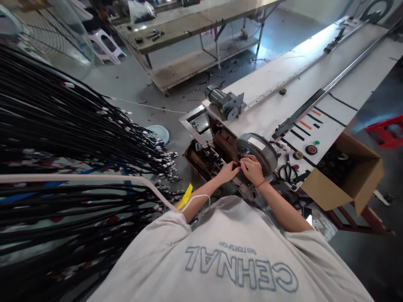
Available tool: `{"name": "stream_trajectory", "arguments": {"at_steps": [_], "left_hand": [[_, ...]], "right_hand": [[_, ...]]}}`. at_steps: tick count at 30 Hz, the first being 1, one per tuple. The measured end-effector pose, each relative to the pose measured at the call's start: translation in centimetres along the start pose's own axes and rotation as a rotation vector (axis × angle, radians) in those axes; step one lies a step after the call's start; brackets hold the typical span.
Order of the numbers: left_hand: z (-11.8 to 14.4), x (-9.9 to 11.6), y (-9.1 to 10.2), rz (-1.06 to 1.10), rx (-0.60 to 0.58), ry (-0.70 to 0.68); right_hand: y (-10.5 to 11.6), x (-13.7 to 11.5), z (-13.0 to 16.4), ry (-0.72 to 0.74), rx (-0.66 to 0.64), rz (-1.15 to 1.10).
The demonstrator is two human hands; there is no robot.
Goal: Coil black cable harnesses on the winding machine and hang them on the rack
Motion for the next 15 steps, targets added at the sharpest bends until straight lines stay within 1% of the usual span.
{"name": "stream_trajectory", "arguments": {"at_steps": [2,4,5,7,9,10,11,12,13,15], "left_hand": [[0.7,0.0,-0.1,-0.045,0.035,-0.080],[1.5,0.1,-0.2,-0.076,0.037,-0.105],[1.8,0.1,-0.3,-0.095,0.045,-0.107],[1.9,0.6,-0.5,-0.176,0.093,-0.151],[1.2,1.4,-1.2,-0.311,0.138,-0.266],[0.5,1.9,-1.7,-0.386,0.142,-0.327],[-0.5,2.5,-2.3,-0.451,0.125,-0.368],[-1.6,3.0,-2.9,-0.493,0.091,-0.380],[-2.7,3.4,-3.6,-0.497,0.050,-0.359],[-4.9,3.8,-4.4,-0.413,-0.017,-0.273]], "right_hand": [[-0.8,0.2,-0.8,-0.059,-0.040,0.049],[-1.4,-0.1,-1.5,-0.109,-0.097,0.115],[-1.4,-0.6,-1.6,-0.113,-0.110,0.137],[-0.3,-1.9,-1.1,-0.042,-0.101,0.116],[2.2,-3.4,0.4,0.092,-0.039,0.018],[3.7,-4.0,1.4,0.141,0.013,-0.040],[5.4,-4.4,2.3,0.153,0.081,-0.090],[7.1,-4.4,3.2,0.124,0.160,-0.127],[8.6,-4.0,4.0,0.063,0.242,-0.150],[11.0,-2.0,5.3,-0.116,0.373,-0.174]]}}
Point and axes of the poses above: each hand's wrist, its own z-axis away from the middle knuckle, its own y-axis out of the back of the hand, x = y × z, the point moved 1 cm from there along -z, towards the middle knuckle, and after that the axes turned 7 degrees about z, right-handed, at the moved point
